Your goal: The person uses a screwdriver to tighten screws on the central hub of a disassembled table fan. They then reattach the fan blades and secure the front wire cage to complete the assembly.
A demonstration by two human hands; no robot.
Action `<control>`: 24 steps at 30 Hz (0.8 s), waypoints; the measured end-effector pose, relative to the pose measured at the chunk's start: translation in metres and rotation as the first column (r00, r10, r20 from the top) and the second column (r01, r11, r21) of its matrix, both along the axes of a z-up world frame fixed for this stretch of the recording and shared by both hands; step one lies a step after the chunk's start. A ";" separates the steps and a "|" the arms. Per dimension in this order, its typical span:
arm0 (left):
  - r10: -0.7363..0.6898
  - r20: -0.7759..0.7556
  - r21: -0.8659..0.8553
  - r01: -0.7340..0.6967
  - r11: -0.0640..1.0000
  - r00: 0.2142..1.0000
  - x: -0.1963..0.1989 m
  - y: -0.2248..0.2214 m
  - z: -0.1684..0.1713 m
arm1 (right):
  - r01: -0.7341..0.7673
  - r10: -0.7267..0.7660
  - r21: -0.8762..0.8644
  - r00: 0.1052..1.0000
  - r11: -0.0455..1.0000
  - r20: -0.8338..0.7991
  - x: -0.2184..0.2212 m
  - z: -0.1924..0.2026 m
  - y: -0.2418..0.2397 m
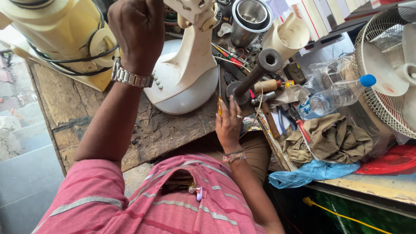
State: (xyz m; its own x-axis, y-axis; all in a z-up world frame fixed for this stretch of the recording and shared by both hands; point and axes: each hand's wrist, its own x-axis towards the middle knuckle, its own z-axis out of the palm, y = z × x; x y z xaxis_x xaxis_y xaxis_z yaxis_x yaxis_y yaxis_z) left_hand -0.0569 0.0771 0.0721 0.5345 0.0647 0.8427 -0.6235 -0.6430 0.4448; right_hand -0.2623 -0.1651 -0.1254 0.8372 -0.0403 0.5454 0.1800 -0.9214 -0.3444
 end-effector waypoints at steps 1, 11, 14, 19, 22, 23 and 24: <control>0.008 -0.025 0.004 -0.008 1.000 1.000 -0.001 -0.001 0.002 | -0.010 0.010 0.031 1.000 0.999 0.020 -0.011 0.004 0.000; -0.115 0.191 0.090 0.099 0.991 0.975 -0.028 -0.002 0.002 | 0.073 -0.059 0.228 0.996 0.971 -0.069 -0.082 -0.004 -0.018; -0.208 0.036 -0.087 0.211 0.974 0.977 -0.032 -0.006 -0.019 | 0.089 -0.067 0.265 0.994 0.960 -0.090 -0.085 -0.013 -0.028; -0.233 -0.226 -0.145 0.203 0.968 0.946 -0.075 -0.009 -0.086 | 0.167 -0.107 0.524 0.984 0.835 -0.143 -0.089 -0.034 -0.039; -0.172 -0.511 -0.041 0.176 0.983 0.842 -0.100 -0.005 -0.123 | 0.245 -0.161 0.698 0.970 0.673 -0.184 -0.092 -0.034 -0.053; -0.151 -0.556 0.012 0.190 0.982 0.818 -0.108 -0.004 -0.134 | 0.261 -0.167 0.750 0.965 0.608 -0.201 -0.091 -0.029 -0.060; -0.126 -0.596 0.067 0.205 0.976 0.793 -0.114 -0.005 -0.144 | 0.259 -0.202 0.828 0.963 0.497 -0.179 -0.094 -0.022 -0.069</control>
